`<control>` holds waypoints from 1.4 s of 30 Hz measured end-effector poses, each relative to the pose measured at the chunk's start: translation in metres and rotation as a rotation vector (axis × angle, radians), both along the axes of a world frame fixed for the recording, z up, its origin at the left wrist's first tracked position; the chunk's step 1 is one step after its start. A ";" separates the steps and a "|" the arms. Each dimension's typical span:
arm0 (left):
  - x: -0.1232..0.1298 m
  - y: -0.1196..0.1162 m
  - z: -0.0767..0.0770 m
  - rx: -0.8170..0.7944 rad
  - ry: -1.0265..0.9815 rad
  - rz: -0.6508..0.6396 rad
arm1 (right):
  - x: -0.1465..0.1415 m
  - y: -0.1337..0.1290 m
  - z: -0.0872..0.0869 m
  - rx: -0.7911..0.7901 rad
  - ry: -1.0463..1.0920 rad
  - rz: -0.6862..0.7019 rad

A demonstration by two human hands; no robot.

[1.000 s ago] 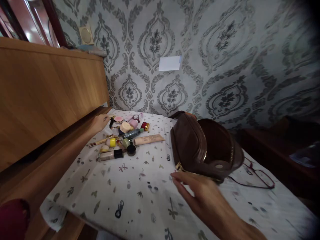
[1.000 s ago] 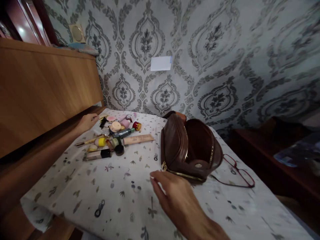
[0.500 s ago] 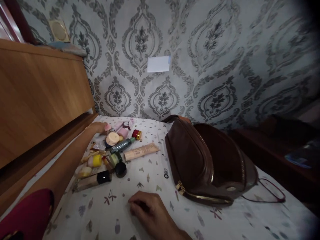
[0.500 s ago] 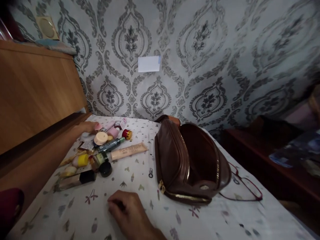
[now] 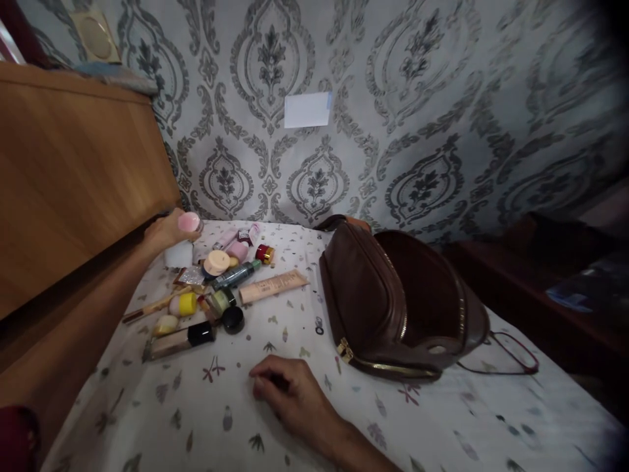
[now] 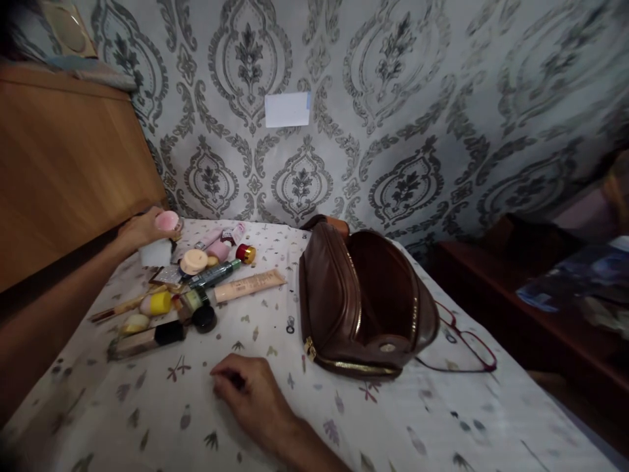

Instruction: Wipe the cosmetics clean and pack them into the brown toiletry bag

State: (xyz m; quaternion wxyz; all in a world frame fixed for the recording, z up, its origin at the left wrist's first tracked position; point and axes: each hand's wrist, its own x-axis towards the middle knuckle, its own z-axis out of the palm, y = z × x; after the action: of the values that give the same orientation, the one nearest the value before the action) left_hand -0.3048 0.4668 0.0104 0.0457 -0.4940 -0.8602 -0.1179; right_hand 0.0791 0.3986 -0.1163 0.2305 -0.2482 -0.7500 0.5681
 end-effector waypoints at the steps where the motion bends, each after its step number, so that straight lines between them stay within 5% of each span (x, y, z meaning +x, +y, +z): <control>1: 0.006 -0.013 0.007 0.042 0.005 0.011 | 0.000 0.001 -0.001 -0.012 0.018 0.006; 3: 0.028 -0.044 0.016 0.097 -0.004 -0.010 | -0.001 0.003 -0.004 -0.054 0.070 0.014; 6: 0.085 -0.093 0.012 0.192 -0.149 -0.234 | -0.004 0.003 0.001 -0.190 0.194 0.004; 10: 0.171 -0.146 -0.019 0.094 -0.310 -0.430 | -0.002 -0.003 0.018 -0.386 0.321 0.041; 15: 0.226 -0.173 -0.064 0.029 -0.274 -0.517 | 0.008 -0.014 0.020 -0.263 0.279 0.005; 21: 0.229 -0.189 -0.111 0.183 -0.106 -0.623 | 0.020 -0.016 0.000 -0.373 0.301 -0.140; 25: 0.223 -0.211 -0.120 0.103 0.112 -0.705 | 0.022 -0.012 -0.001 -0.427 0.352 -0.183; 29: 0.219 -0.229 -0.115 0.040 0.171 -0.719 | 0.023 -0.011 0.002 -0.455 0.344 -0.173; 33: 0.216 -0.229 -0.106 0.074 0.028 -0.738 | 0.024 -0.012 0.004 -0.440 0.295 -0.157; 37: 0.212 -0.215 -0.089 0.186 -0.172 -0.732 | 0.024 -0.012 0.000 -0.273 0.258 -0.132; 42: 0.213 -0.187 -0.075 0.397 -0.186 -0.648 | 0.024 -0.011 -0.007 -0.013 0.169 -0.158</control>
State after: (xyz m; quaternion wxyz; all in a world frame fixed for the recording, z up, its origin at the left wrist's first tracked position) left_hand -0.0918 0.2798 -0.0651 0.0226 -0.7089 -0.6205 -0.3345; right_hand 0.1033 0.3877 -0.1229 0.3354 -0.2593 -0.7021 0.5722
